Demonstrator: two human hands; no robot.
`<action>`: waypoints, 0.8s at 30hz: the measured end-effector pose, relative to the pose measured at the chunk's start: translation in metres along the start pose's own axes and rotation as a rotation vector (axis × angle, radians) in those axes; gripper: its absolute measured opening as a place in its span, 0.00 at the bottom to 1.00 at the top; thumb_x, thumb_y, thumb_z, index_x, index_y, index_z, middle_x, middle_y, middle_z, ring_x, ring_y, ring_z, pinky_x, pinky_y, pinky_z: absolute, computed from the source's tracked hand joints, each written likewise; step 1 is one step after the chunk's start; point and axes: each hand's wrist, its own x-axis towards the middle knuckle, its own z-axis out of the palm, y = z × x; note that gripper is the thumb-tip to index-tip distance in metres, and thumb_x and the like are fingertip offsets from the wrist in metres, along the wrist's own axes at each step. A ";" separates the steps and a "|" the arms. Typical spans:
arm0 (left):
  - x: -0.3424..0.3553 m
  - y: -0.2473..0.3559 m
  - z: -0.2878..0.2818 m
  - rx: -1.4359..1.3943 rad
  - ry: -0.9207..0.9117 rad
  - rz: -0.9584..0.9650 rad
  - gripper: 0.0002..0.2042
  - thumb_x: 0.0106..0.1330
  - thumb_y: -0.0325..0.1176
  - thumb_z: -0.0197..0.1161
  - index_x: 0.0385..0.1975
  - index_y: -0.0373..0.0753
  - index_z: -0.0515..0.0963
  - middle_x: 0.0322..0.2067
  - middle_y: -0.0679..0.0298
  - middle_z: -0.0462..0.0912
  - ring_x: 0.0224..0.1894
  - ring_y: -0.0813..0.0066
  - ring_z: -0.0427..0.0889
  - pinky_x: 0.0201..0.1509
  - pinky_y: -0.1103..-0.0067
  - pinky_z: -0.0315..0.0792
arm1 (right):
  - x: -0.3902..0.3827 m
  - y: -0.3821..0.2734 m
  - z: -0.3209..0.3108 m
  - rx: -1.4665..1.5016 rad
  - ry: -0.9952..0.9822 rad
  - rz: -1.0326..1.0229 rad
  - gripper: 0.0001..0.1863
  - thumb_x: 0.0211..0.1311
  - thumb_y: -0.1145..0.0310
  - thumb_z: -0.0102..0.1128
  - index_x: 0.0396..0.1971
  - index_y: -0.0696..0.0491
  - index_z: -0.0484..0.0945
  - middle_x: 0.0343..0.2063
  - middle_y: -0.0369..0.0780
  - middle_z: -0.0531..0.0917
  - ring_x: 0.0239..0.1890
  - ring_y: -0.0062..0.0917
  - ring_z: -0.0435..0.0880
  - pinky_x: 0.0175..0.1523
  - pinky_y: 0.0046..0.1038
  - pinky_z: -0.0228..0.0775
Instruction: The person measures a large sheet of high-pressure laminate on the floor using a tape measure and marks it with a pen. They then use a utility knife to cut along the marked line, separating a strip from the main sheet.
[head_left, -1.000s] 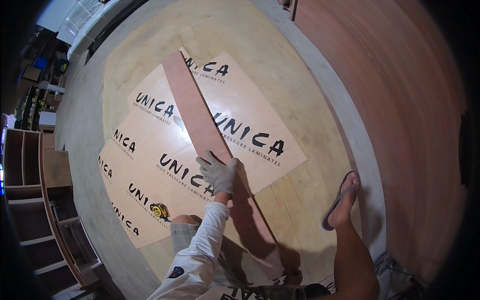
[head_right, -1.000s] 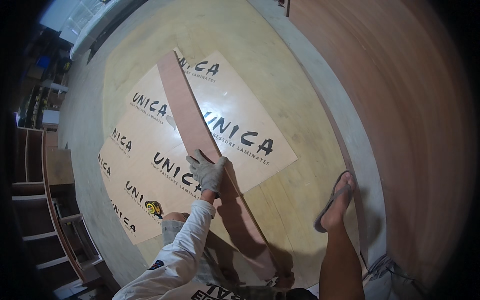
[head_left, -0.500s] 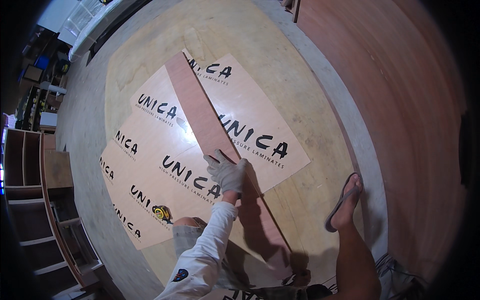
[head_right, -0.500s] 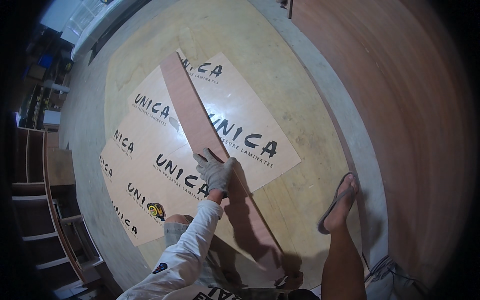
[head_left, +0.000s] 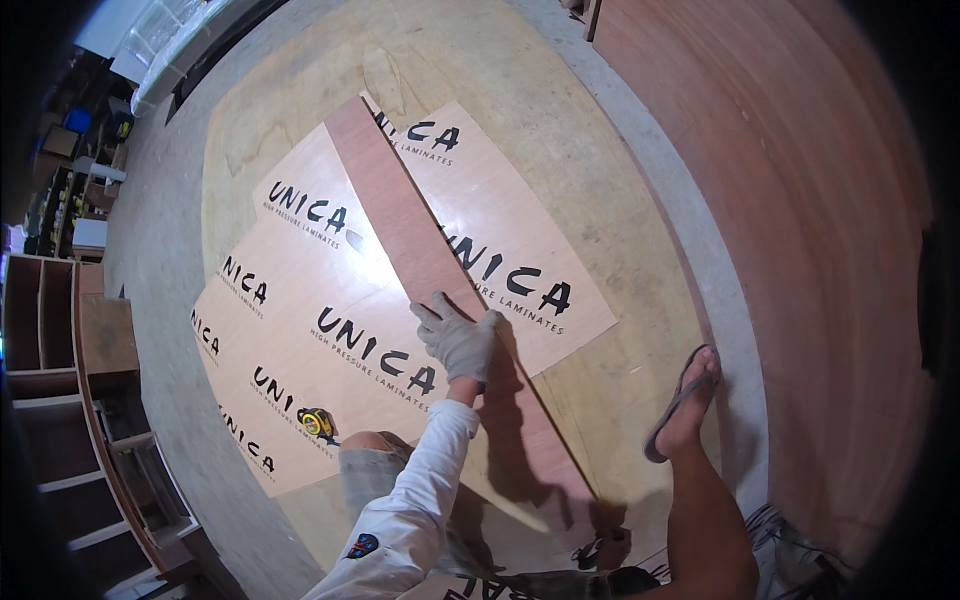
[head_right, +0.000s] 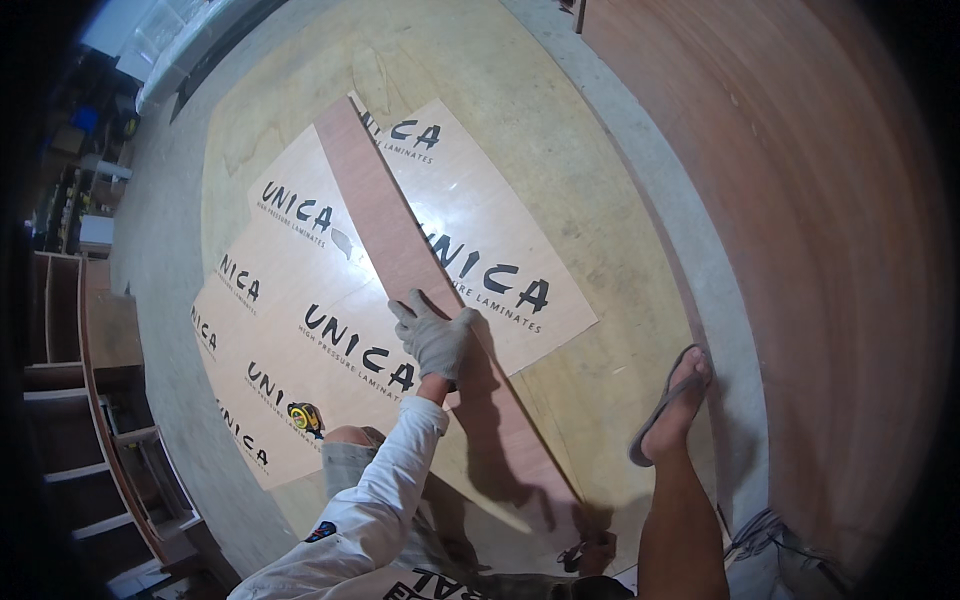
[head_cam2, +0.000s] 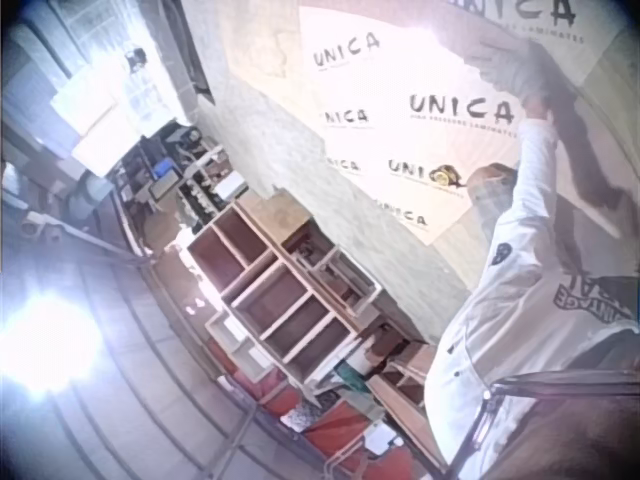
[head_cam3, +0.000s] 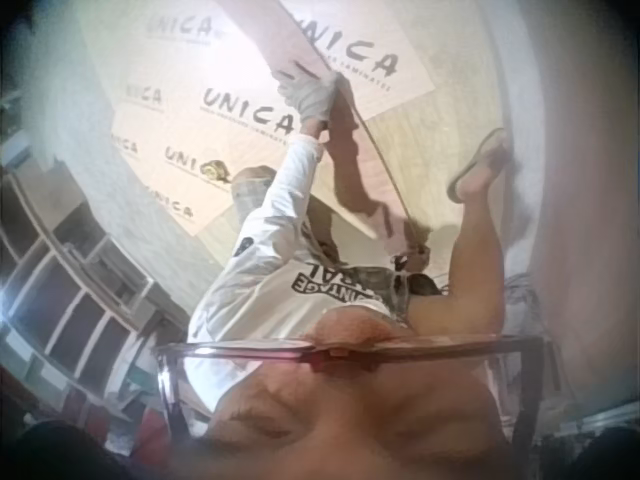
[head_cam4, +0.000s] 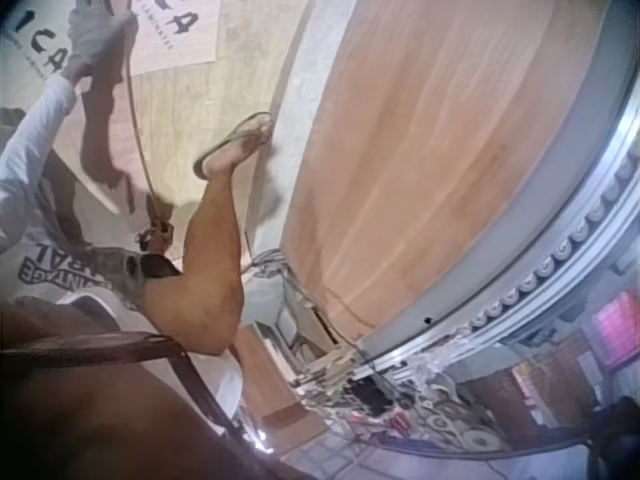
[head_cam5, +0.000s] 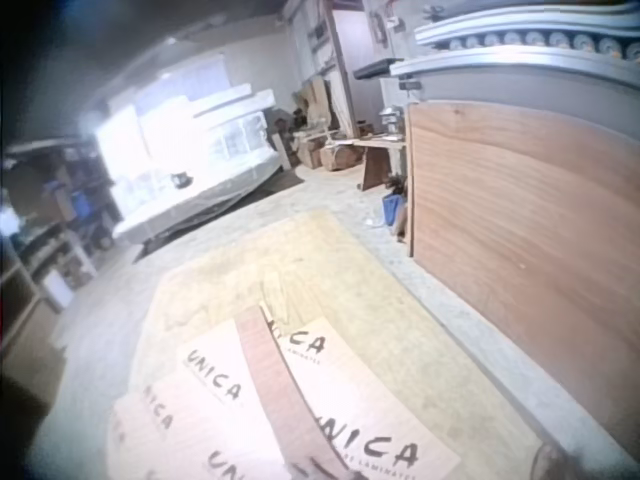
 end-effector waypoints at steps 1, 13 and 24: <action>-0.001 -0.005 -0.001 0.005 0.006 -0.011 0.55 0.53 0.53 0.75 0.80 0.38 0.55 0.81 0.36 0.43 0.74 0.30 0.59 0.76 0.46 0.60 | 0.001 0.003 -0.002 0.010 0.003 0.009 0.36 0.84 0.42 0.43 0.78 0.50 0.58 0.75 0.33 0.64 0.77 0.23 0.61 0.82 0.29 0.47; 0.037 -0.188 -0.068 0.164 -0.007 -0.045 0.49 0.54 0.57 0.74 0.73 0.38 0.65 0.74 0.39 0.61 0.69 0.35 0.71 0.71 0.50 0.70 | -0.029 -0.035 0.022 0.118 -0.047 0.284 0.43 0.82 0.34 0.37 0.83 0.49 0.53 0.81 0.33 0.59 0.81 0.25 0.57 0.84 0.31 0.44; 0.013 -0.396 -0.146 -0.124 -0.018 -0.259 0.59 0.53 0.64 0.75 0.82 0.41 0.55 0.65 0.37 0.78 0.59 0.35 0.84 0.63 0.55 0.78 | -0.057 -0.029 0.023 -0.036 0.051 0.192 0.41 0.78 0.35 0.45 0.80 0.45 0.61 0.78 0.33 0.64 0.76 0.24 0.65 0.79 0.36 0.53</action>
